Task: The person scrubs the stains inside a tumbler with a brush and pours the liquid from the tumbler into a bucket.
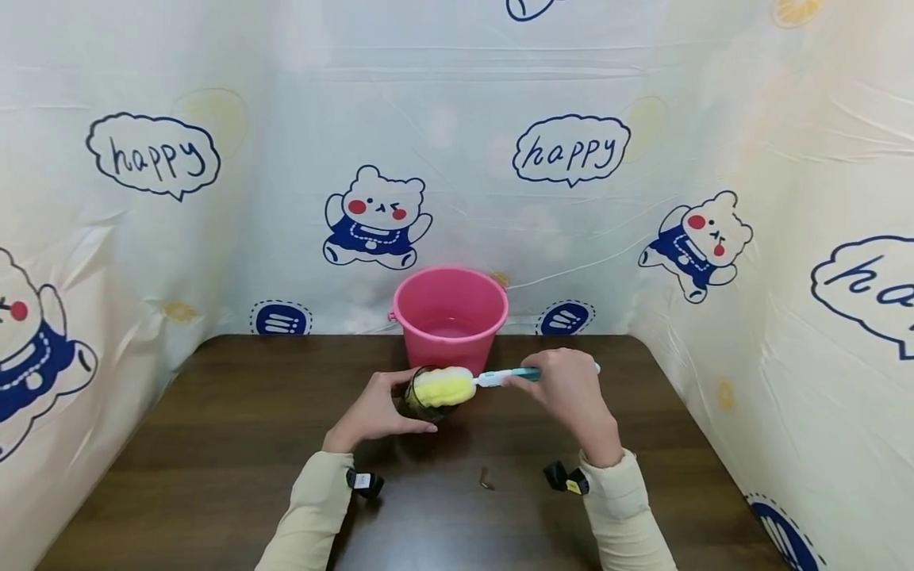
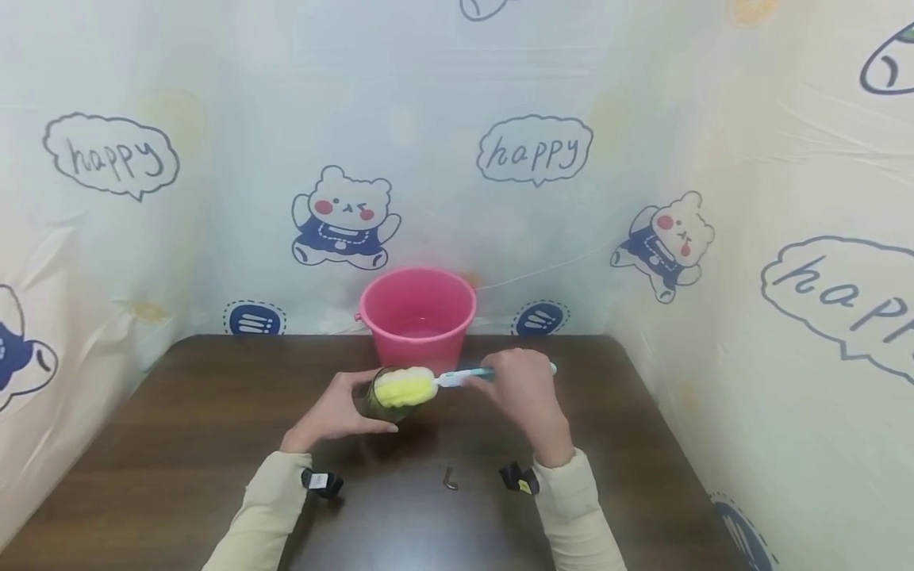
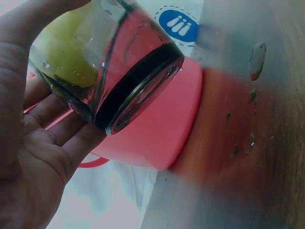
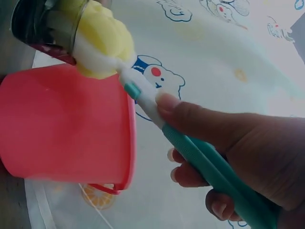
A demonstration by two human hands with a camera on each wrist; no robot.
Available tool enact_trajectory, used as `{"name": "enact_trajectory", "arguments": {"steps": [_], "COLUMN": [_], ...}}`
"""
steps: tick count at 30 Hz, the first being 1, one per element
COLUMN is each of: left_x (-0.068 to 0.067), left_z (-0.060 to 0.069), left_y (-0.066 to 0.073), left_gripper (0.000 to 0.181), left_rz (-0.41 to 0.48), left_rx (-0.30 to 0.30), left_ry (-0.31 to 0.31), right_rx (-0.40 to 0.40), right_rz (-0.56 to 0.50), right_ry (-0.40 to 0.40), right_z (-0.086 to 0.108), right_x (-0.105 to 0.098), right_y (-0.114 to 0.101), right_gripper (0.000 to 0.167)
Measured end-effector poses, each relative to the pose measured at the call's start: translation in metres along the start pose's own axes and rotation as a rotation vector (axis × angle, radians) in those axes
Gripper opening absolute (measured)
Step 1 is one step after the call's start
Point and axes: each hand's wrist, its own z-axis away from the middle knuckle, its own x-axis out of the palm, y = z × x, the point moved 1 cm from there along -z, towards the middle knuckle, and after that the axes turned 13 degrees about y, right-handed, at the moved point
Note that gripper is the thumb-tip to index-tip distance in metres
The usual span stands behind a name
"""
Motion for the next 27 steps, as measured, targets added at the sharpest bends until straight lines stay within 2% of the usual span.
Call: {"name": "enact_trajectory", "arguments": {"steps": [5,11,16,23,27], "left_x": [0.002,0.004,0.006,0.005,0.007], "left_z": [0.001,-0.001,-0.003,-0.003,-0.002], "left_y": [-0.001,-0.002,-0.002,-0.003,-0.006], "left_gripper": [0.080,0.080,0.080,0.082,0.082], "left_rz": [-0.002,0.040,0.036,0.007,0.008], "left_rx": [-0.002,0.023,0.032,0.020,0.025], "left_ry": [0.012,0.021,0.015,0.002,0.009], "right_rx": [-0.043,0.004,-0.030,-0.006,-0.066], "right_rz": [-0.021,-0.014,-0.028,-0.039,-0.042], "right_ry": [-0.028,-0.004,-0.040,0.028,0.045], "right_z": [0.001,0.000,0.000,0.000,0.002], "right_x": [-0.001,-0.004,-0.007,0.000,0.002], "right_y": [-0.001,0.002,0.003,0.008,0.011], "right_gripper": [0.033,0.035,0.033,0.035,0.036]}}
